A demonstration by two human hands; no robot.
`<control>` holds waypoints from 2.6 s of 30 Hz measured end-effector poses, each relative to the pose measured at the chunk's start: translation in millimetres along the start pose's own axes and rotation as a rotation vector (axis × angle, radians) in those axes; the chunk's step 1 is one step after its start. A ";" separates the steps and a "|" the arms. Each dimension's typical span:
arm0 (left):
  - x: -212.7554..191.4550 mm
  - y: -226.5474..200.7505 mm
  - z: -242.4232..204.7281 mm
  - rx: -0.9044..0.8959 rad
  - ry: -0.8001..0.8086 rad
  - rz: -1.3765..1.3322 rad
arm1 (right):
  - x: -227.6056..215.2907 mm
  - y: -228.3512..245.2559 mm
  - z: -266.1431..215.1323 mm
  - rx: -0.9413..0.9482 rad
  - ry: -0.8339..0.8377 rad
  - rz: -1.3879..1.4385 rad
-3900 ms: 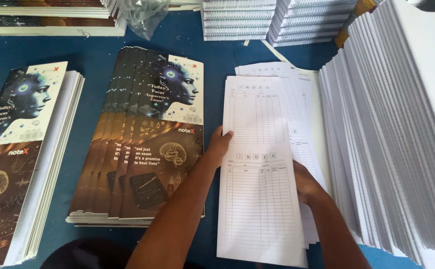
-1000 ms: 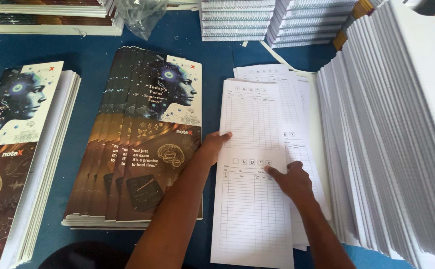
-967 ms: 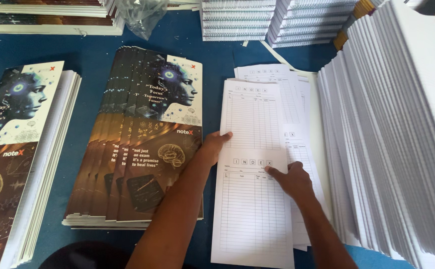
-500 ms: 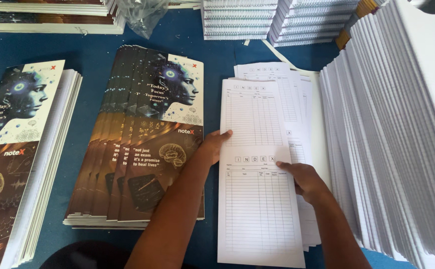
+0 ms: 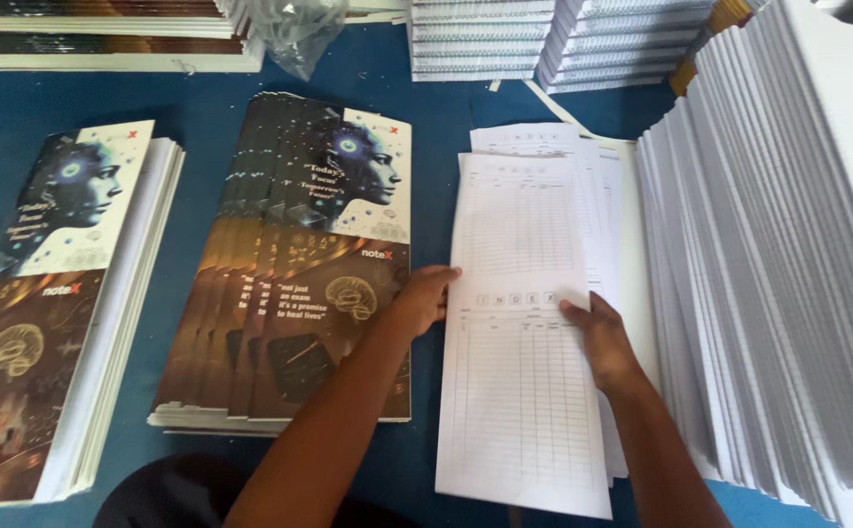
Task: The person sits on the floor and assembles notebooks by inserting loose index pages into printed covers. They repeatedly pick up a cover, insert a page, and place the assembled notebook onto a growing stack.
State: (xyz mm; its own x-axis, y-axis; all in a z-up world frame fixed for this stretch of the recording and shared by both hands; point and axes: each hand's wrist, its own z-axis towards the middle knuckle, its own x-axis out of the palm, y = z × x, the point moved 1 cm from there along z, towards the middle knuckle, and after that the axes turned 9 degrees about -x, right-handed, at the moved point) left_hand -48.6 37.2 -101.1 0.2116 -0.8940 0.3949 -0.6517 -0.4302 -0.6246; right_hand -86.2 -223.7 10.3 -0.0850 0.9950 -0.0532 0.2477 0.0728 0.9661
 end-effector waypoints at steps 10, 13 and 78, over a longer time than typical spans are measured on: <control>-8.9 59.7 -98.5 -0.108 0.057 0.368 | -1.7 -15.4 5.3 0.111 -0.044 0.056; -0.9 64.3 -99.8 -0.107 0.031 0.386 | -4.0 -14.0 6.9 0.176 -0.045 -0.087; -39.7 26.2 -220.6 0.917 -0.261 0.898 | -9.9 43.0 -61.6 -0.012 -0.055 -0.249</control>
State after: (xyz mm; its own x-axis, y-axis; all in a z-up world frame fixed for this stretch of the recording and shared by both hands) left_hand -234.8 89.0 15.5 0.1674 -0.8648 -0.4734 0.0695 0.4893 -0.8693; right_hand -134.1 -234.7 67.8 -0.0895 0.9488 -0.3030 0.2138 0.3154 0.9246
